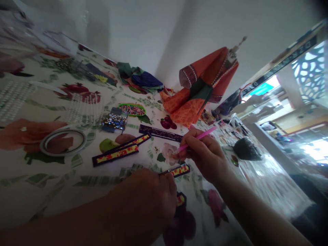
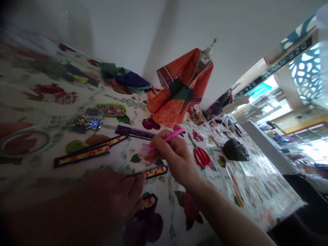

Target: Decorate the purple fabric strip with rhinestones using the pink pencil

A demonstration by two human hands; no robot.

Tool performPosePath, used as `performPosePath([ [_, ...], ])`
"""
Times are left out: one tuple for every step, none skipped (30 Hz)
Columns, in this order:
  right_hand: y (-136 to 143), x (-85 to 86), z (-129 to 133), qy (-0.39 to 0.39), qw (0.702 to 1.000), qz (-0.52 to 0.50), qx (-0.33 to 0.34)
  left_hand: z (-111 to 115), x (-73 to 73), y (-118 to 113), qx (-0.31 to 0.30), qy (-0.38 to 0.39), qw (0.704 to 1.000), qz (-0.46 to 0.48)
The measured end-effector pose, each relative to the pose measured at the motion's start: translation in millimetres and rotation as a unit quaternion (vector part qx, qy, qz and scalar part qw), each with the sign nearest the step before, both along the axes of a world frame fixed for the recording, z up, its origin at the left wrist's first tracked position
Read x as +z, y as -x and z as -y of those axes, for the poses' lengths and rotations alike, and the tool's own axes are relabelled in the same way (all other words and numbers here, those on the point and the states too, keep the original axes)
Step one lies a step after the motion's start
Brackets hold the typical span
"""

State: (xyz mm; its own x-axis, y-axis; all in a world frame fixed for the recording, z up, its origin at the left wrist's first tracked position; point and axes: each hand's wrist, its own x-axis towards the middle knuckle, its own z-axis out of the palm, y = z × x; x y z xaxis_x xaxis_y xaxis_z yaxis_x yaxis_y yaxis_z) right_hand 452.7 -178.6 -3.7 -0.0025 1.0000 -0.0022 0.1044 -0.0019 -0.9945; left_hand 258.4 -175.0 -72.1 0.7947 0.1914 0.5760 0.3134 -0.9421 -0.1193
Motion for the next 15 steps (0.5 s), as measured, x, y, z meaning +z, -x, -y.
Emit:
performPosePath([
  [-0.9,0.8,4.0,-0.004,1.0,0.015,-0.006,0.5,1.2,0.4,0.005,0.007,1.0,-0.005],
  [-1.5,0.8,8.7,-0.011,0.999,0.035,-0.016,0.6,2.8,0.8,0.004,0.018,1.0,-0.001],
  [-1.7,0.1,13.9,-0.022,0.998,0.061,-0.027,0.5,4.9,1.4,-0.002,0.036,0.999,0.005],
  [-1.7,-1.5,19.5,-0.037,0.994,0.093,-0.038,0.1,7.3,2.1,-0.01,0.056,0.998,0.011],
  [-1.6,-3.7,25.0,-0.056,0.989,0.13,-0.045,-0.6,9.8,3.2,-0.022,0.079,0.997,0.005],
  [-1.5,-6.3,30.1,-0.076,0.982,0.169,-0.049,-1.3,12.2,4.6,-0.032,0.103,0.994,-0.011],
  [-1.5,-9.0,34.7,-0.095,0.972,0.207,-0.047,-2.0,14.3,6.2,-0.04,0.121,0.991,-0.028],
  [-1.7,-11.7,38.4,-0.115,0.962,0.243,-0.041,-2.6,15.8,8.0,-0.047,0.137,0.988,-0.049],
  [-2.0,-14.1,41.3,-0.13,0.953,0.272,-0.033,-2.9,16.6,9.7,-0.049,0.145,0.986,-0.061],
  [-2.6,-16.1,43.4,-0.141,0.945,0.295,-0.024,-2.9,16.6,11.3,-0.052,0.148,0.985,-0.067],
  [-3.3,-17.5,44.8,-0.15,0.937,0.314,-0.017,-2.7,15.9,12.7,-0.056,0.15,0.985,-0.066],
  [-4.2,-18.5,45.7,-0.156,0.931,0.329,-0.01,-2.2,14.6,13.7,-0.059,0.148,0.986,-0.059],
  [-5.0,-19.1,46.2,-0.161,0.926,0.341,-0.004,-1.7,12.8,14.4,-0.058,0.145,0.986,-0.051],
  [-5.8,-19.3,46.6,-0.163,0.922,0.35,0.002,-1.1,10.8,14.9,-0.055,0.144,0.987,-0.046],
  [-6.5,-19.3,46.8,-0.166,0.919,0.356,0.008,-0.6,8.7,15.0,-0.05,0.146,0.987,-0.041],
])
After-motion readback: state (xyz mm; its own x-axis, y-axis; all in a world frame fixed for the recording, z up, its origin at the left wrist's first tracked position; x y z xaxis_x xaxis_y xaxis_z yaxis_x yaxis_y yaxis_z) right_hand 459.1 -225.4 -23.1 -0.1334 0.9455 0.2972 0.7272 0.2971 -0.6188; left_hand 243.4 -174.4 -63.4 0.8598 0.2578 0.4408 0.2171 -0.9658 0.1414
